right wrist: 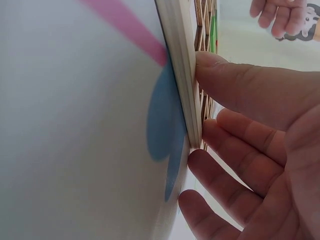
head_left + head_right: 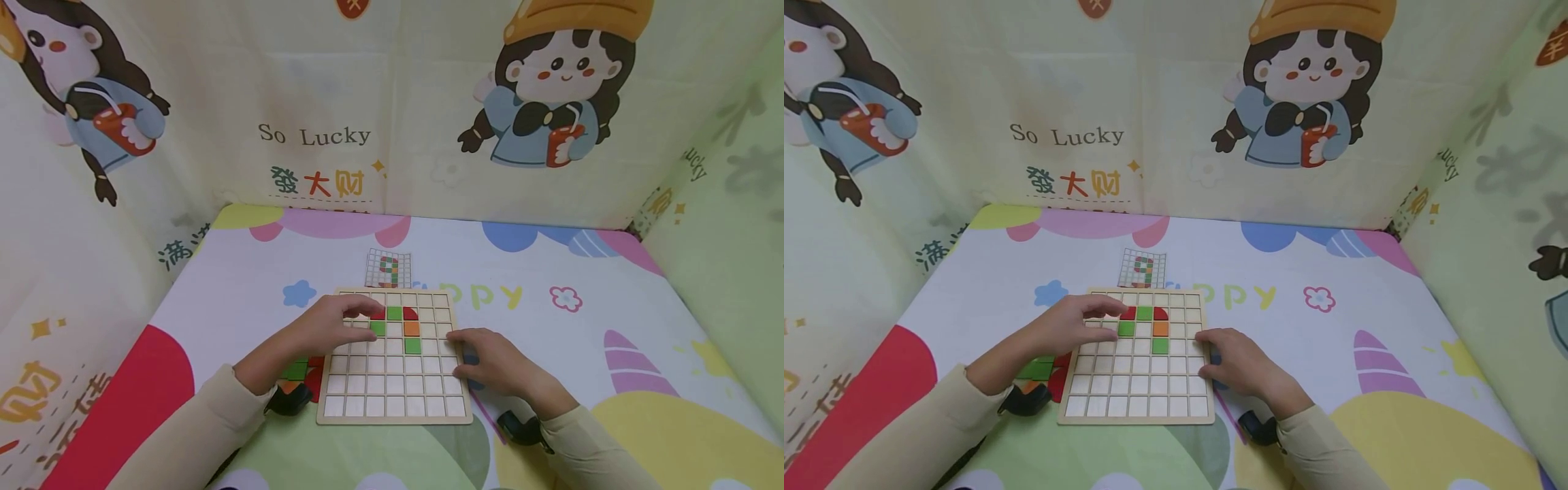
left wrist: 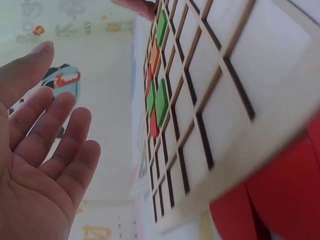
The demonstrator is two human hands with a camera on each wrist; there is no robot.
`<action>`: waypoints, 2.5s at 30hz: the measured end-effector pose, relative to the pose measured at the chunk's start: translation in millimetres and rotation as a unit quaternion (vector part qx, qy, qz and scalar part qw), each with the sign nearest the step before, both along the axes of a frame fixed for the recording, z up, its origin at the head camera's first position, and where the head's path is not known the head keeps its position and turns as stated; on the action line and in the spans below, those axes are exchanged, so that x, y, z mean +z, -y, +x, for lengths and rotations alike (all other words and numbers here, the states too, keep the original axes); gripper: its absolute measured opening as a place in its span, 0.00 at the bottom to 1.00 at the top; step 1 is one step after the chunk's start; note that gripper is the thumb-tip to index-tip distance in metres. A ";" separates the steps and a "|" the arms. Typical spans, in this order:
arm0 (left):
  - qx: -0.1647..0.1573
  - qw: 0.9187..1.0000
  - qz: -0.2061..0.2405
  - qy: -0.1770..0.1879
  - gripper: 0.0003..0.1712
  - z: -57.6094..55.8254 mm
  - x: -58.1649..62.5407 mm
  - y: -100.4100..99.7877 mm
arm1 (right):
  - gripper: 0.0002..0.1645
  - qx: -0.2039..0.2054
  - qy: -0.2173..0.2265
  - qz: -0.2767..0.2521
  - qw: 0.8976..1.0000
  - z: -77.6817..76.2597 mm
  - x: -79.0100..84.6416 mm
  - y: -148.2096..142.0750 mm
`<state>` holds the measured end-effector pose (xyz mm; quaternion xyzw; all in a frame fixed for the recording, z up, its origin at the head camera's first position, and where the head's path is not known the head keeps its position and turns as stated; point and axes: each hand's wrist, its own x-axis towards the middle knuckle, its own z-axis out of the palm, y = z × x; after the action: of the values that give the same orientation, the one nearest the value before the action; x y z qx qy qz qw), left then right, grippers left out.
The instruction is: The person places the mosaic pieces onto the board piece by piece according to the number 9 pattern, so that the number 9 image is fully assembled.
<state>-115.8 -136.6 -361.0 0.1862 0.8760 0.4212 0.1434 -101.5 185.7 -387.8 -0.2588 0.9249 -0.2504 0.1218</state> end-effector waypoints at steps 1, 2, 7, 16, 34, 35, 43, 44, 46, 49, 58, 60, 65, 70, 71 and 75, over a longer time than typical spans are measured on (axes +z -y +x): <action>0.005 1.000 0.001 0.000 0.27 0.8 0.3 2.5 | 0.31 -0.001 0.000 0.001 1.000 0.1 0.0 0.0; 0.010 1.000 0.000 0.000 0.26 1.5 0.6 4.8 | 0.31 -0.002 0.000 0.001 1.000 0.3 0.2 0.1; 0.020 1.000 0.009 -0.006 0.26 3.9 -1.2 16.5 | 0.31 -0.006 0.003 0.001 1.000 0.7 0.3 0.1; 0.023 0.999 0.021 -0.020 0.25 7.9 -3.6 34.7 | 0.31 0.000 -0.004 0.002 1.000 1.3 -0.9 0.4; 0.069 0.997 -0.011 -0.029 0.25 16.5 -10.1 69.7 | 0.31 -0.002 -0.002 0.002 1.000 0.8 -1.0 0.7; 0.072 0.997 -0.015 -0.028 0.26 16.7 -10.6 71.2 | 0.31 -0.002 -0.001 0.003 1.000 0.8 -0.9 0.9; 0.086 0.996 -0.035 -0.017 0.27 18.5 -11.4 80.7 | 0.32 -0.011 0.007 0.006 1.000 1.0 0.3 1.7; 0.086 0.996 -0.034 -0.017 0.27 18.7 -11.5 81.9 | 0.31 -0.012 0.009 0.006 1.000 1.1 0.4 1.8; 0.085 0.996 -0.031 -0.017 0.26 19.3 -11.8 84.1 | 0.31 -0.012 0.011 0.007 1.000 1.1 0.7 1.9; 0.086 0.996 -0.030 -0.014 0.26 20.2 -13.5 86.7 | 0.31 -0.010 0.011 0.006 1.000 1.1 0.6 1.8; 0.087 0.995 -0.042 0.013 0.26 21.1 -21.6 91.1 | 0.31 -0.006 0.004 0.008 1.000 0.8 -0.1 1.6; 0.086 0.995 -0.047 0.015 0.26 21.2 -23.5 91.0 | 0.31 -0.007 0.004 0.007 1.000 0.8 0.1 1.6; 0.083 0.994 -0.065 0.023 0.24 21.4 -29.7 90.6 | 0.31 -0.009 0.009 0.007 1.000 1.0 0.6 1.7; 0.076 0.994 -0.078 0.033 0.24 20.5 -34.7 92.1 | 0.31 -0.004 0.003 0.007 1.000 1.1 1.3 1.4; 0.074 0.993 -0.080 0.034 0.24 20.5 -35.2 92.4 | 0.31 -0.003 0.001 0.006 1.000 1.0 1.4 1.4; 0.065 0.994 -0.085 0.035 0.23 20.4 -36.0 93.2 | 0.31 0.000 -0.001 0.006 1.000 1.1 1.7 1.5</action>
<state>-95.3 -229.8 -397.0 0.1008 0.9134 0.3598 0.1613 -100.5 184.2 -386.0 -0.2580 0.9266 -0.2444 0.1228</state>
